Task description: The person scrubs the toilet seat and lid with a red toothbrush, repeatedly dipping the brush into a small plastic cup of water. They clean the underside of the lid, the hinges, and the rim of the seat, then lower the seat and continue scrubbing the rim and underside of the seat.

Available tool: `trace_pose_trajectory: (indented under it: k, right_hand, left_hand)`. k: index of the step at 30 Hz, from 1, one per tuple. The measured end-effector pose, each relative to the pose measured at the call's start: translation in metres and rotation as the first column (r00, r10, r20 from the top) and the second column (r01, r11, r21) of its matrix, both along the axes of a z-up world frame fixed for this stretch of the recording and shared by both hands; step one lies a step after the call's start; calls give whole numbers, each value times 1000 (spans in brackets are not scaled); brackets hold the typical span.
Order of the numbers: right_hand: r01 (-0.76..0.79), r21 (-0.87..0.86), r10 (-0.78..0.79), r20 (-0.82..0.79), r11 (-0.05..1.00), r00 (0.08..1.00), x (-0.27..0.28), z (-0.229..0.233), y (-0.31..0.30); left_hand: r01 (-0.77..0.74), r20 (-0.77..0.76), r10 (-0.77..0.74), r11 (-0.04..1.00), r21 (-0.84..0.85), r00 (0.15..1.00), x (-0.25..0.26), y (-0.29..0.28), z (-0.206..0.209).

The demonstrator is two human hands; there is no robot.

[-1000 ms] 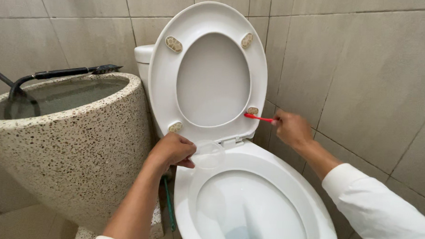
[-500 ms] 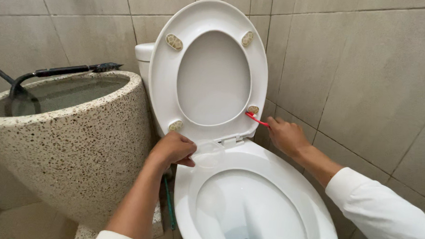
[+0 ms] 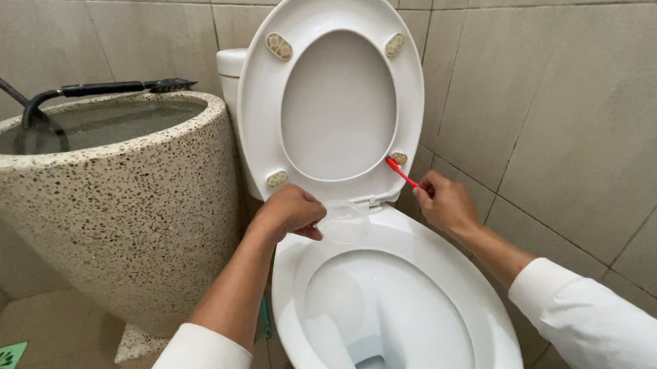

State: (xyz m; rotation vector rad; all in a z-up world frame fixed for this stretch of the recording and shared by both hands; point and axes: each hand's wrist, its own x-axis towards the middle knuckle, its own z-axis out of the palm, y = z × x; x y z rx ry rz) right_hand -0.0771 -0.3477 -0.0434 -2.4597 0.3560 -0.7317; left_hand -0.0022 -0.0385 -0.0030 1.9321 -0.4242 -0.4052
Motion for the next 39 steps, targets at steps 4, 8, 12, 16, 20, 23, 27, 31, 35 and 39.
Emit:
trace_pose_trajectory:
  k: [4,8,12,16,20,23,27,31,35,39]
  right_hand:
    - [-2,-225,13,49,974,999,-3,-2,-14]
    - [0,-294,19,64,956,998,-7,1,-25]
    - [-74,-464,148,127,883,981,-3,1,-30]
    - [-37,-330,77,108,943,991,-5,-4,-37]
    - [-57,-368,113,133,928,985,-9,-1,-45]
    - [-73,-461,165,164,884,973,-14,7,-49]
    - [-86,-487,176,144,869,974,-8,9,-27]
    - [-65,-168,86,121,984,989,-11,10,-15]
    - [-6,52,9,-51,999,999,-14,10,-13]
    - [26,-77,-25,8,997,1000,-10,10,-24]
  left_hand:
    - [-11,25,10,1000,25,1000,-8,3,6]
    - [-39,45,33,993,116,998,-21,7,12]
    - [-48,64,37,985,163,997,-24,10,13]
    - [-37,32,33,991,130,999,-20,6,9]
    - [-24,43,19,991,131,999,-17,4,4]
    - [-23,8,22,992,122,1000,-16,-3,4]
    - [-11,37,6,988,155,999,-17,-3,2]
    - [-7,29,2,987,160,1000,-19,-12,0]
    - [-25,56,14,980,199,998,-18,-8,4]
    - [-26,33,21,989,149,999,-19,-6,5]
